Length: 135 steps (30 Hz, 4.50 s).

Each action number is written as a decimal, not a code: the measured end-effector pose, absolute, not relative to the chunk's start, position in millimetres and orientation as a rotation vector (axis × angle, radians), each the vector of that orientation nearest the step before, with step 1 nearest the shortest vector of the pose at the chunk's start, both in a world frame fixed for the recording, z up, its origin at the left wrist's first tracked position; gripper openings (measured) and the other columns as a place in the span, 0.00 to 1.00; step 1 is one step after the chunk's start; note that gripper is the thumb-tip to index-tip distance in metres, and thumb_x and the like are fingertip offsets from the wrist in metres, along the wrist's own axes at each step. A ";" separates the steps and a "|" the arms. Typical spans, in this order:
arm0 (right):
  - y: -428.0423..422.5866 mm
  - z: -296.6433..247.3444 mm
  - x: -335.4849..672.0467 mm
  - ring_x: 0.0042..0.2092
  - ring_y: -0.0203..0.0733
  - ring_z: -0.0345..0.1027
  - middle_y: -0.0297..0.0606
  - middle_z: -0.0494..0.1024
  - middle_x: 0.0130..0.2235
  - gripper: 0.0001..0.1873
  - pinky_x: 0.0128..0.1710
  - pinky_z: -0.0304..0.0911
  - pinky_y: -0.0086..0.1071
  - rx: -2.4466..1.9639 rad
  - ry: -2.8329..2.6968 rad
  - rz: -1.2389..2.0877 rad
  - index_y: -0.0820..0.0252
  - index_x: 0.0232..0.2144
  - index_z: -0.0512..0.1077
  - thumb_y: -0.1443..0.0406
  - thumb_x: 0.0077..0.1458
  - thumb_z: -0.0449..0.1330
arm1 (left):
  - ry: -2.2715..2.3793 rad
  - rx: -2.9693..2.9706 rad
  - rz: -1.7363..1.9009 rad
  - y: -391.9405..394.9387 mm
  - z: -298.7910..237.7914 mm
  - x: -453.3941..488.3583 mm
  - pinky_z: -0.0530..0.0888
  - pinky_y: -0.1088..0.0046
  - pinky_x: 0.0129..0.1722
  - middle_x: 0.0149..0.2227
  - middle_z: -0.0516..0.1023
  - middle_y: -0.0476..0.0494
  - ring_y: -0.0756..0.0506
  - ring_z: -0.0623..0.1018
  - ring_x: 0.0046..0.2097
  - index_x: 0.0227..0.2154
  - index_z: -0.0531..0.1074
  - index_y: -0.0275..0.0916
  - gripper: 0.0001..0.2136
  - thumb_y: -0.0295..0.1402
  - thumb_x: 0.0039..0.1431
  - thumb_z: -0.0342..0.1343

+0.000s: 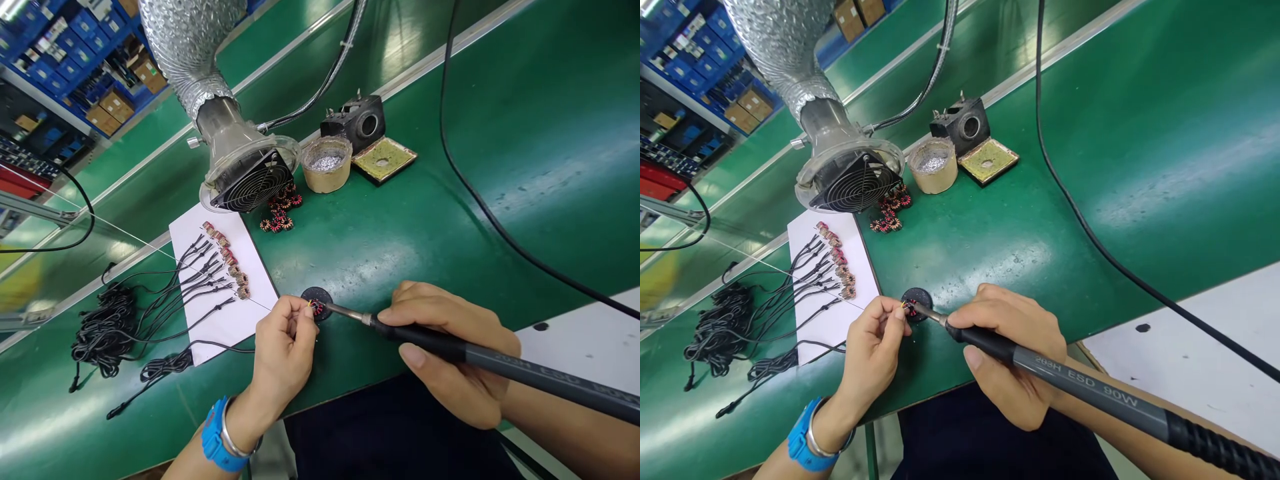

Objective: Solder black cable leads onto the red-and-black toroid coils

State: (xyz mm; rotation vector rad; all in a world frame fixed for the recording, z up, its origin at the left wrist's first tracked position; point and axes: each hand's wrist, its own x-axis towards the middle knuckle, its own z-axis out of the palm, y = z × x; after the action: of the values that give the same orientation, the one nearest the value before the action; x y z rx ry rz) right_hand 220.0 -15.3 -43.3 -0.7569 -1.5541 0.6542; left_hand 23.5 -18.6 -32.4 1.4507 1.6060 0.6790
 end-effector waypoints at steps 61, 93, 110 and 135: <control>-16.0 -45.9 222.1 0.24 0.36 0.63 0.34 0.70 0.25 0.14 0.23 0.61 0.34 -0.790 -1.597 0.724 0.61 0.40 0.70 0.72 0.50 0.54 | 1.628 1.598 0.648 -20.8 -35.0 21.4 0.58 0.78 0.21 0.22 0.67 0.53 0.53 0.61 0.22 0.32 0.68 0.39 0.09 0.36 0.65 0.48; -16.0 -44.6 221.8 0.22 0.37 0.62 0.33 0.68 0.23 0.15 0.22 0.60 0.34 -0.805 -1.556 0.715 0.58 0.41 0.70 0.71 0.49 0.54 | 1.654 1.631 0.654 -20.7 -36.2 20.6 0.58 0.78 0.20 0.22 0.69 0.52 0.54 0.61 0.20 0.31 0.68 0.38 0.10 0.37 0.65 0.49; -14.0 -44.7 223.9 0.24 0.39 0.64 0.35 0.70 0.25 0.16 0.24 0.61 0.36 -0.758 -1.544 0.655 0.59 0.43 0.71 0.72 0.51 0.53 | 1.613 1.523 0.702 -20.3 -30.4 18.1 0.61 0.78 0.23 0.23 0.71 0.51 0.52 0.66 0.23 0.31 0.68 0.38 0.11 0.38 0.65 0.49; 3.6 -61.8 179.5 0.32 0.38 0.66 0.35 0.74 0.33 0.17 0.34 0.64 0.31 -0.866 -1.919 0.668 0.57 0.48 0.67 0.74 0.57 0.51 | 1.508 1.474 0.568 -19.0 -31.2 10.2 0.66 0.77 0.26 0.29 0.73 0.49 0.51 0.69 0.26 0.35 0.68 0.40 0.08 0.36 0.66 0.48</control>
State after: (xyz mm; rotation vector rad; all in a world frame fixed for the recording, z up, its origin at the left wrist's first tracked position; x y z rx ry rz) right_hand 179.5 3.6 -61.8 -0.8661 -1.9192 0.6680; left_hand 10.2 -19.0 -31.2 1.4737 1.5077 0.5679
